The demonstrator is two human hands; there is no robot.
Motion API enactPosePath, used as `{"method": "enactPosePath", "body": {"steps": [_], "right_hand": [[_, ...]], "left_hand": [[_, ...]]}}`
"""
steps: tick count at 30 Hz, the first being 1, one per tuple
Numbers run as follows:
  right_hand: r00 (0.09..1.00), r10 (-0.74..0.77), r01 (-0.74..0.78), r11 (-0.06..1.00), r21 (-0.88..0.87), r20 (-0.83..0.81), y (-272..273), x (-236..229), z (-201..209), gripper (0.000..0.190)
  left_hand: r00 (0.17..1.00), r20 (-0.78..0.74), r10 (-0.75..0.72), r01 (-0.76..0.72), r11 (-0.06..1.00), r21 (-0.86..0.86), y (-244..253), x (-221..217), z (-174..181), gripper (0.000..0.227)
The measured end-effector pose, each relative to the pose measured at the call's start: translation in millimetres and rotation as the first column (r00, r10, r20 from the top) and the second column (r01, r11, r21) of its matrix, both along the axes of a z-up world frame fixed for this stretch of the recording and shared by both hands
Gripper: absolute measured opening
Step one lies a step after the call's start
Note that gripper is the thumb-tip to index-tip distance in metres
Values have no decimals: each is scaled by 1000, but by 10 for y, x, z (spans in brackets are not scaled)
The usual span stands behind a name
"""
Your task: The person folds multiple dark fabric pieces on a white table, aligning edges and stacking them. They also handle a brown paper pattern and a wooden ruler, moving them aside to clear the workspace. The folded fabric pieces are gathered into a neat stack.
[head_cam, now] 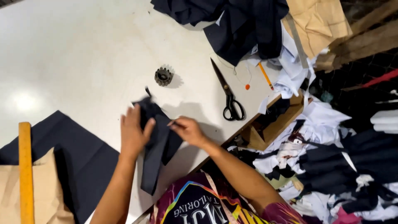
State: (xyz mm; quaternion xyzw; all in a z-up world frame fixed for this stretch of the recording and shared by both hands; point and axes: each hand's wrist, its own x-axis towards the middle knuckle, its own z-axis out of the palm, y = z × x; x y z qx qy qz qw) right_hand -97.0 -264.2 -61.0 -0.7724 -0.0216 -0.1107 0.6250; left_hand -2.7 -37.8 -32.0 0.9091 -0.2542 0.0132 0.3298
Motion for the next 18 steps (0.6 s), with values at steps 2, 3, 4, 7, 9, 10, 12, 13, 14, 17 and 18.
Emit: {"method": "enactPosePath", "body": {"steps": [2,3,4,7,9,10,12,13,14,17,18], "right_hand": [[954,-264,290,936,201,-144,-529,-29,309,19],[818,-468,567,752,336,-334,-799,-47,446,31],[823,-455,558,759,335,-341,-1141,3,464,31],[851,-401,505,448,737,-339,-2266,70,134,27],[864,-398,487,507,711,-309,-3088,105,-603,24],[866,-390,486,505,714,-314,-3204,237,-542,24],[860,-431,484,519,705,-273,-3377,340,-467,21],[858,-425,490,517,702,-287,-3464,368,-401,21],[854,-459,485,531,694,-246,-3542,399,-330,19],[848,-508,463,570,679,-152,-3740,563,-51,16],[842,-529,449,588,673,-99,-3782,623,53,14]], "left_hand": [[1000,11,-16,14,995,98,45,-161,-91,81],[999,20,-36,32,980,195,65,-273,-147,81],[1000,13,-21,18,980,199,43,-312,-128,81],[998,36,55,-63,955,289,-171,-412,-105,80],[996,-37,80,-68,967,247,-434,-435,-136,108],[995,-39,86,-73,965,254,-682,-372,-139,108],[996,-88,-5,15,993,115,-1121,-384,-189,115],[995,-101,0,12,993,121,-1412,-463,-282,115],[992,-103,-68,72,997,34,-1694,-541,-369,121],[975,-31,-221,223,968,112,-2353,-731,-429,123],[946,19,-323,304,909,285,-2527,-793,-400,119]]}}
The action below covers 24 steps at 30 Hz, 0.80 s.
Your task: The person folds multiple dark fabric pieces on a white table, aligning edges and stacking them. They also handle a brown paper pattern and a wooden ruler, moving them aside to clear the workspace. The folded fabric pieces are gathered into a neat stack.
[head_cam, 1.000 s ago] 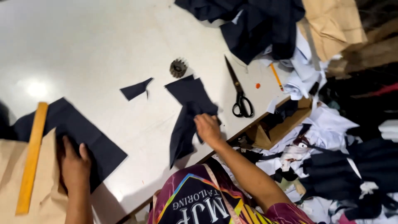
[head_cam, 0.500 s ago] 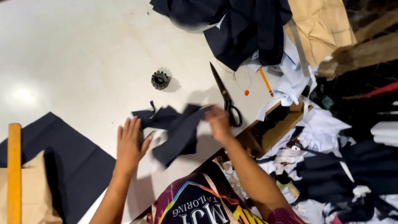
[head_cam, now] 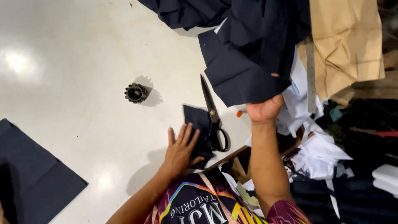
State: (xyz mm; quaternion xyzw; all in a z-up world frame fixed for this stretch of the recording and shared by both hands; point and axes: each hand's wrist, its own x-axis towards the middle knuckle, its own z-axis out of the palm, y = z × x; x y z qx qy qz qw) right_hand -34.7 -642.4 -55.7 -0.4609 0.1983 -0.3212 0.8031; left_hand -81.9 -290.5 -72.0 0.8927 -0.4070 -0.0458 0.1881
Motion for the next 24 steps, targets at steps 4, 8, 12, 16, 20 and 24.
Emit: {"method": "enactPosePath", "body": {"steps": [4,8,12,16,20,24], "right_hand": [[994,-42,49,996,-71,102,-7,177,345,11],[922,-118,-242,569,-786,-370,-12,-167,75,16],[870,-97,-310,654,-690,-483,185,-484,-623,26],[868,-261,-266,476,-838,-423,253,-542,-759,23],[876,-204,-356,339,-871,-438,226,-633,-880,37],[862,-223,-358,365,-859,-454,242,-665,-889,33]], "left_hand": [[996,84,18,-8,993,-116,110,377,-591,26],[875,-262,408,-482,788,-382,-55,1593,267,15],[890,-188,416,-434,643,-631,-564,2646,765,21],[905,5,424,-330,712,-620,-1339,3480,701,17],[898,103,428,-386,877,-286,-1961,4008,412,81],[902,234,362,-370,929,-11,-2070,4132,56,31]]}}
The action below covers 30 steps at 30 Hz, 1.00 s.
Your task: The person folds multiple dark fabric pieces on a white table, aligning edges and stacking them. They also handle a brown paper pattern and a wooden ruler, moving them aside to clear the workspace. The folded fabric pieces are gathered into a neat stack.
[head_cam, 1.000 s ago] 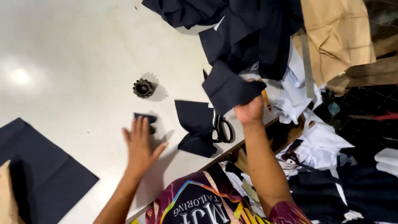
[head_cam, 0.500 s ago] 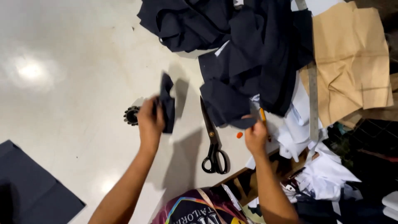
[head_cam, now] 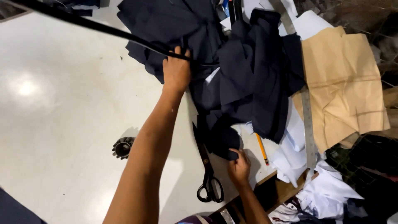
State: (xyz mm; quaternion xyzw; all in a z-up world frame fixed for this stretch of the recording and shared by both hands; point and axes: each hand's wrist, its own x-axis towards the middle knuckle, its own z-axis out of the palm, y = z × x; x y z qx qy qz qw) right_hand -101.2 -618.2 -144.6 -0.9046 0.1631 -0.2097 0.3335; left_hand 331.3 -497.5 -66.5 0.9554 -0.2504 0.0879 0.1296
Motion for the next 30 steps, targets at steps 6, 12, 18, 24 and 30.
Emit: {"method": "enactPosePath", "body": {"steps": [6,12,18,24,30], "right_hand": [[999,-7,7,1000,4,40,65,115,192,31],[1000,-1,1,1000,-15,22,34,95,93,31],[998,29,-27,998,-52,47,45,129,168,28],[1000,19,-19,999,-47,13,37,109,122,31],[986,-14,24,998,-55,167,11,171,47,26]], "left_hand": [[927,-105,-361,132,572,-809,1196,13,426,26],[751,-634,-184,-291,770,-568,2668,-636,970,26],[713,-678,178,-651,527,-546,3575,-585,611,40],[866,-188,464,-435,883,177,4785,-416,126,33],[955,-267,130,-101,988,118,2390,-1006,730,95]]}}
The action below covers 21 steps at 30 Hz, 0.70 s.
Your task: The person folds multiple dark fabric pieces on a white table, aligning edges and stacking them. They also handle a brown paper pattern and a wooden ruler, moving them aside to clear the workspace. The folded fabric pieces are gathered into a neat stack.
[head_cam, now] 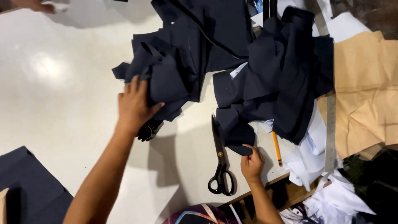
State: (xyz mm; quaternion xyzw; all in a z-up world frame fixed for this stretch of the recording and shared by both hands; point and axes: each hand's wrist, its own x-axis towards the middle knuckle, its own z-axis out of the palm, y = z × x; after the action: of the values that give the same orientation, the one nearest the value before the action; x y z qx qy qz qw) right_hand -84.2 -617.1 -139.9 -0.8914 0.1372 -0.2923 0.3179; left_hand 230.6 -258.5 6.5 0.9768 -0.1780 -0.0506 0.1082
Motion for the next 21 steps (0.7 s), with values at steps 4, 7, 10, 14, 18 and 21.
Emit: {"method": "enactPosePath", "body": {"steps": [4,7,10,14,18,21], "right_hand": [[1000,16,-16,999,41,16,8,47,90,25],[1000,11,-11,999,38,14,5,26,85,25],[999,15,-16,999,42,31,22,27,93,25],[1000,15,-15,1000,18,15,17,15,45,23],[999,23,-23,1000,5,26,5,32,42,22],[1000,18,-17,999,-36,16,18,36,66,23]], "left_hand": [[975,222,0,7,999,-32,251,244,-729,43],[994,-91,-54,0,863,-505,775,387,-310,62],[973,-227,-43,-123,735,-667,1677,467,-241,56],[847,-460,266,-357,926,-124,2397,325,-298,27],[994,-6,107,-94,895,436,3135,400,-855,63],[990,-64,130,-135,987,-92,2373,318,-513,79]]}}
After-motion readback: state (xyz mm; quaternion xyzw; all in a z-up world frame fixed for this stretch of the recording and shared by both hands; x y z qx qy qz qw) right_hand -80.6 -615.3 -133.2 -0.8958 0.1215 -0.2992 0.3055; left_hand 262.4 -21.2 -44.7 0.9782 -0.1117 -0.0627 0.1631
